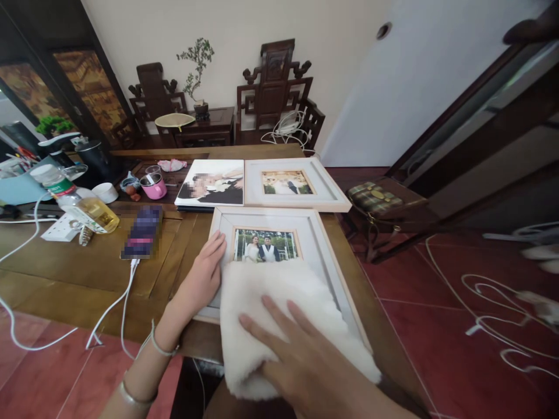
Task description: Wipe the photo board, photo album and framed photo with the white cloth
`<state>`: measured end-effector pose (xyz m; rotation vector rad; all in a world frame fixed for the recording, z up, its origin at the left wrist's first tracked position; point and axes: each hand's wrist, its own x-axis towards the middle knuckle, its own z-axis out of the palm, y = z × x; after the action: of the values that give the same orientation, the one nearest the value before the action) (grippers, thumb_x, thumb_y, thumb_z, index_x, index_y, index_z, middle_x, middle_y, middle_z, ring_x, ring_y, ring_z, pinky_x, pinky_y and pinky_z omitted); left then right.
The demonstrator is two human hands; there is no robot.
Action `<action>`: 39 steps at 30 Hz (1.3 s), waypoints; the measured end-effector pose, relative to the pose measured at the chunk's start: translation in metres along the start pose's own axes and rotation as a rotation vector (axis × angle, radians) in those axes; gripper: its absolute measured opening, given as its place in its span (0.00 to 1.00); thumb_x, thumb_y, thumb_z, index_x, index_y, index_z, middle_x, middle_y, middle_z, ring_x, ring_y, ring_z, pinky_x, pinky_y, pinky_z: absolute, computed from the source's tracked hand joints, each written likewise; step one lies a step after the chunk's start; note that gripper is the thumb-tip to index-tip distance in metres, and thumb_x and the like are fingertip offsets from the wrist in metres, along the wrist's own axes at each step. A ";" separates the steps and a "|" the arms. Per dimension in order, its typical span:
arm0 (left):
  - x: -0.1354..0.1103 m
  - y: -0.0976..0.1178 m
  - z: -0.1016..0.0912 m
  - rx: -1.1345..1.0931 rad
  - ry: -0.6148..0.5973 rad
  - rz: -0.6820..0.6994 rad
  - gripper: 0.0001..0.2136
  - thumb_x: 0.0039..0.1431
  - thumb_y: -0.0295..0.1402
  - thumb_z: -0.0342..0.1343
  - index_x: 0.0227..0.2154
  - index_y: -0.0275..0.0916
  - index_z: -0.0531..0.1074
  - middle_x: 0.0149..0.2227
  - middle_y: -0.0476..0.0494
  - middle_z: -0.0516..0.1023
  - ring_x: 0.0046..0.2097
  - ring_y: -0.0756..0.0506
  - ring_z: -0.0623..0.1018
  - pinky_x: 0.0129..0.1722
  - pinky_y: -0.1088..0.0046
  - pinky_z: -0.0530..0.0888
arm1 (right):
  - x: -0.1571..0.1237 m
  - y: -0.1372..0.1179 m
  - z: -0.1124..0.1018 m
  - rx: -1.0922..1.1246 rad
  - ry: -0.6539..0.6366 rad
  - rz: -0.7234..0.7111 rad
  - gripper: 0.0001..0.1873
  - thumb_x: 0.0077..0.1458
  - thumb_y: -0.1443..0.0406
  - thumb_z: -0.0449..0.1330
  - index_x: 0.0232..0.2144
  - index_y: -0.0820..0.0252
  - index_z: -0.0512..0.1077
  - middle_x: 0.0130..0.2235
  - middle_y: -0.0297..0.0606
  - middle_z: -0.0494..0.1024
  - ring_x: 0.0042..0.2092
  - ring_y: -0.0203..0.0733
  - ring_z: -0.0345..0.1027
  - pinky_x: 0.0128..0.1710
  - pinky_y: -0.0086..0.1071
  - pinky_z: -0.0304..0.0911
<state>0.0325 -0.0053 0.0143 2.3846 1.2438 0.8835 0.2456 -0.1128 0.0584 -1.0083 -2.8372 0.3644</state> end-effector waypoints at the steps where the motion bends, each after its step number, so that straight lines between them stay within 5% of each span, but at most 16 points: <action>1: 0.000 0.000 0.000 0.000 -0.005 -0.001 0.26 0.57 0.17 0.41 0.59 0.37 0.60 0.62 0.38 0.61 0.65 0.42 0.56 0.63 0.52 0.56 | 0.004 0.006 0.000 0.001 0.007 0.037 0.18 0.44 0.73 0.56 0.36 0.52 0.77 0.61 0.35 0.62 0.61 0.66 0.51 0.54 0.64 0.54; 5: 0.000 -0.001 -0.001 -0.005 -0.027 0.016 0.27 0.57 0.17 0.40 0.60 0.37 0.59 0.62 0.38 0.61 0.65 0.42 0.55 0.63 0.52 0.56 | 0.029 0.050 -0.003 -0.133 0.160 0.159 0.27 0.45 0.81 0.50 0.44 0.55 0.74 0.62 0.40 0.60 0.64 0.62 0.43 0.58 0.62 0.47; 10: 0.000 0.000 -0.002 -0.014 -0.037 0.007 0.26 0.57 0.18 0.40 0.59 0.35 0.61 0.61 0.36 0.62 0.65 0.42 0.55 0.63 0.53 0.56 | 0.067 0.097 -0.016 -0.357 0.220 0.263 0.27 0.46 0.83 0.50 0.42 0.59 0.75 0.62 0.43 0.58 0.63 0.69 0.43 0.56 0.68 0.45; 14: 0.000 0.001 -0.002 -0.015 -0.031 -0.021 0.26 0.59 0.19 0.39 0.60 0.36 0.58 0.63 0.36 0.58 0.66 0.42 0.54 0.63 0.53 0.55 | 0.076 0.082 -0.018 -0.378 0.125 0.290 0.23 0.47 0.81 0.54 0.41 0.59 0.76 0.63 0.42 0.57 0.62 0.74 0.43 0.54 0.71 0.48; 23: 0.000 0.003 -0.002 0.033 -0.052 -0.037 0.24 0.60 0.20 0.39 0.59 0.34 0.59 0.63 0.35 0.58 0.66 0.42 0.53 0.64 0.55 0.53 | 0.022 -0.004 -0.026 -0.052 -0.204 0.054 0.18 0.45 0.70 0.61 0.41 0.54 0.77 0.61 0.41 0.62 0.59 0.74 0.52 0.49 0.68 0.58; 29: 0.000 0.003 -0.003 0.034 -0.087 -0.027 0.22 0.64 0.24 0.37 0.60 0.36 0.57 0.63 0.36 0.58 0.66 0.42 0.51 0.64 0.53 0.54 | 0.046 0.022 -0.028 -0.067 -0.217 0.231 0.28 0.46 0.77 0.56 0.49 0.53 0.72 0.64 0.37 0.54 0.63 0.68 0.41 0.57 0.64 0.49; 33: 0.000 0.013 -0.008 0.009 -0.092 -0.078 0.23 0.67 0.31 0.36 0.64 0.36 0.47 0.67 0.38 0.46 0.67 0.42 0.48 0.65 0.56 0.50 | 0.077 0.060 -0.019 -0.283 0.006 0.327 0.25 0.50 0.77 0.56 0.50 0.56 0.72 0.65 0.41 0.51 0.64 0.71 0.39 0.56 0.66 0.47; 36: 0.000 0.019 -0.013 -0.035 -0.086 -0.078 0.25 0.68 0.35 0.36 0.65 0.40 0.39 0.69 0.44 0.35 0.68 0.44 0.41 0.66 0.60 0.45 | 0.098 0.073 -0.016 -0.372 0.188 0.258 0.19 0.57 0.74 0.50 0.46 0.59 0.74 0.64 0.43 0.54 0.64 0.69 0.40 0.54 0.67 0.49; 39: -0.001 0.019 -0.015 -0.066 -0.082 -0.053 0.25 0.68 0.38 0.34 0.65 0.43 0.38 0.69 0.47 0.34 0.68 0.44 0.40 0.66 0.60 0.43 | 0.106 0.065 -0.018 -0.381 0.170 0.161 0.17 0.59 0.71 0.50 0.44 0.61 0.75 0.64 0.44 0.55 0.63 0.71 0.41 0.54 0.68 0.50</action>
<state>0.0343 -0.0172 0.0355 2.3013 1.2211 0.7899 0.2057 0.0064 0.0609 -1.2683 -2.7321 -0.2521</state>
